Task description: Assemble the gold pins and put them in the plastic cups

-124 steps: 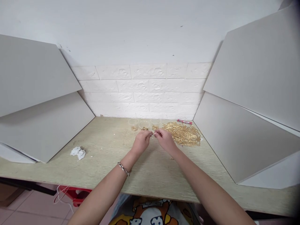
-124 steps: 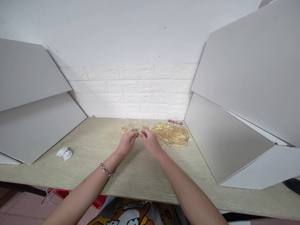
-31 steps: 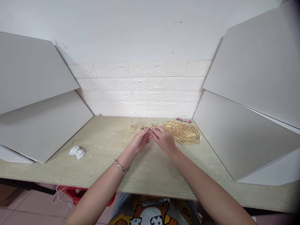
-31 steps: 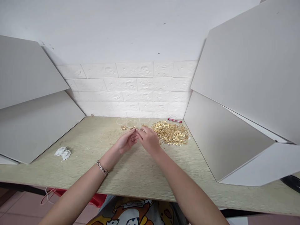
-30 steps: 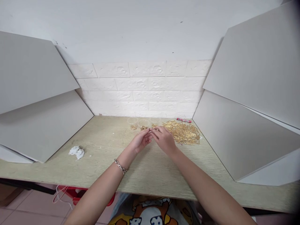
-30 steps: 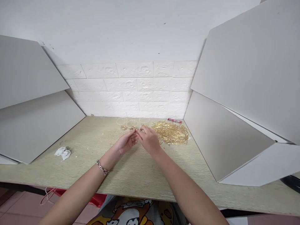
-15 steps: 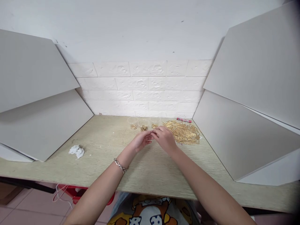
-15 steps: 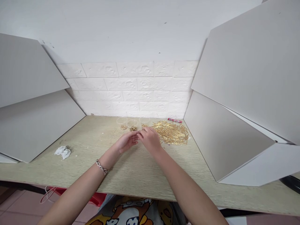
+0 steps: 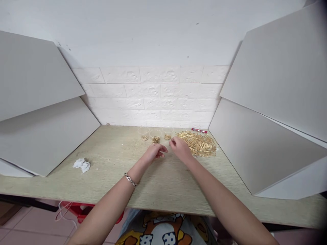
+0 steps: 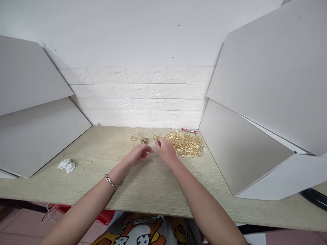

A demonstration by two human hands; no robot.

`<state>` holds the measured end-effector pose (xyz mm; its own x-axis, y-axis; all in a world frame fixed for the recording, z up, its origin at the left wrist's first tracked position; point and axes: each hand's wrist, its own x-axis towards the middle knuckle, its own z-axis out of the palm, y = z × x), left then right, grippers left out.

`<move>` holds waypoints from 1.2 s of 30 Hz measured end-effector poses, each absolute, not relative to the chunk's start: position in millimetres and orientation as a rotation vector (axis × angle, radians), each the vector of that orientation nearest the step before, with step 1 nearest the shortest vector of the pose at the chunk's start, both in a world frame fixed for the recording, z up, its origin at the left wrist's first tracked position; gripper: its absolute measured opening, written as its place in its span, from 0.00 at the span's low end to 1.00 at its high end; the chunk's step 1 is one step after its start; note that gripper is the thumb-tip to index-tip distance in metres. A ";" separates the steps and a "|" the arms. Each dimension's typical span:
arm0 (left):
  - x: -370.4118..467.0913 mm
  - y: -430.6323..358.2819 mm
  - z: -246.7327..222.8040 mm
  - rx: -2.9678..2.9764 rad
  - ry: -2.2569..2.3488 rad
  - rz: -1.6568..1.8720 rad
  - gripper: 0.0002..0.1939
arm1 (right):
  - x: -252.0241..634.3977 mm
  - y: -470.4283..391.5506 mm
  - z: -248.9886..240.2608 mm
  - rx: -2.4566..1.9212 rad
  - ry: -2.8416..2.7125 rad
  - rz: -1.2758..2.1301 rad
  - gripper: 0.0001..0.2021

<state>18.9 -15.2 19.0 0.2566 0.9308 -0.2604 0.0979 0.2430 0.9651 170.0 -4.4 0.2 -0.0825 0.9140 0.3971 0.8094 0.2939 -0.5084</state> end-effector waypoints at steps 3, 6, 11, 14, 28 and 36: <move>18.8 -13.3 16.7 1.243 1.175 0.821 0.11 | 173.9 -0.4 -0.7 -1.554 -1.923 0.291 0.10; 18.7 -12.0 14.8 1.260 1.173 0.866 0.11 | 176.8 2.0 -0.5 -1.538 -1.911 0.358 0.11; 19.3 -11.9 14.0 1.267 1.187 0.926 0.11 | 179.6 6.9 -4.5 -1.486 -1.921 0.493 0.15; 19.7 -12.1 14.3 1.276 1.186 0.931 0.10 | 179.9 8.9 -7.7 -1.476 -1.956 0.559 0.16; 19.4 -11.7 14.9 1.334 1.213 0.922 0.11 | 175.0 -3.3 1.3 -1.751 -2.166 0.217 0.22; 19.3 -12.2 14.9 1.351 1.199 0.908 0.11 | 172.3 0.7 -0.1 -1.808 -2.287 0.162 0.21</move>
